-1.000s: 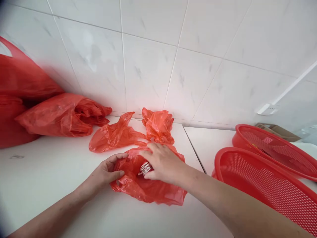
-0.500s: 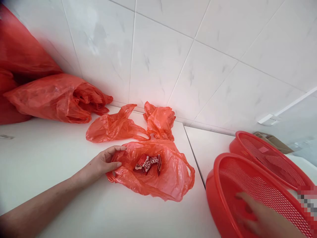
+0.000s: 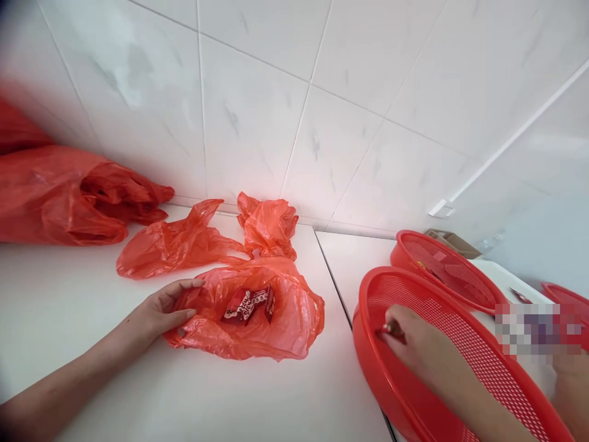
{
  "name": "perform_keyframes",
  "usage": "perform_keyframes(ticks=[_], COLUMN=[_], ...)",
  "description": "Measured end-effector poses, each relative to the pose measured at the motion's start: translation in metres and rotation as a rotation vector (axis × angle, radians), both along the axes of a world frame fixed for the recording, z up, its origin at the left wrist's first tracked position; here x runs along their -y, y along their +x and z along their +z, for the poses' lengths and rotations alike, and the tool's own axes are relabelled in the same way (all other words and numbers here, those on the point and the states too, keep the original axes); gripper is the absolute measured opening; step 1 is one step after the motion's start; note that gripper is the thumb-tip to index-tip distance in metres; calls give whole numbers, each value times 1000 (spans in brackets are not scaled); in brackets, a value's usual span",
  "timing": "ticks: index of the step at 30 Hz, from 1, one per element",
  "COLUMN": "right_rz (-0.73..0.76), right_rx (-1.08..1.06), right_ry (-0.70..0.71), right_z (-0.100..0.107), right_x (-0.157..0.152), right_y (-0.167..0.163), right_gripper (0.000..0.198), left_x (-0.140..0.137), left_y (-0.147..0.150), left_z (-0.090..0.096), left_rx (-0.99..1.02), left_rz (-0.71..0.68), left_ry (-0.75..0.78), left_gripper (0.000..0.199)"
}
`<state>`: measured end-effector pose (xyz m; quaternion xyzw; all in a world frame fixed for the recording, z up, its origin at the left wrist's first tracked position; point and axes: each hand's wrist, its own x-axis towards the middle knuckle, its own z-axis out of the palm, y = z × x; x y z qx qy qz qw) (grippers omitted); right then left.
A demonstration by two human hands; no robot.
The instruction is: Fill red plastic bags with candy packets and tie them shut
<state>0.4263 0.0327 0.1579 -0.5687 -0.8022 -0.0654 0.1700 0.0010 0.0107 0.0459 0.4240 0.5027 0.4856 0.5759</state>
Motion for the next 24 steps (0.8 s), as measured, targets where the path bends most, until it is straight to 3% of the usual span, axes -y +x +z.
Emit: perform_keyframes(ticks=[3, 8, 11, 14, 16, 20, 22, 24], right_rz=[-63, 390, 453, 406, 345, 257, 344, 521], right_rx=[-35, -154, -201, -216, -220, -277, -345, -331], right_ry=[4, 81, 68, 113, 290, 607, 604, 435], right_z=[13, 10, -7, -26, -36, -55, -66, -79], right_x=[10, 27, 18, 6, 2, 10, 22, 36], right_y=[-36, -121, -151, -159, -158, -150, -154, -165], right_gripper=[10, 18, 17, 11, 8, 32, 30, 29], left_x=[1, 2, 1, 0, 1, 9, 15, 20], left_y=[2, -1, -3, -3, -3, -5, -6, -4], left_z=[2, -4, -11, -14, -11, 3, 10, 13], left_rx=[49, 0, 15, 22, -12, -191, -343, -489], left_rz=[-3, -15, -21, -39, -36, 21, 84, 147], left_ry=[25, 65, 96, 121, 144, 199, 189, 124], left_gripper=[59, 56, 56, 57, 58, 57, 59, 64])
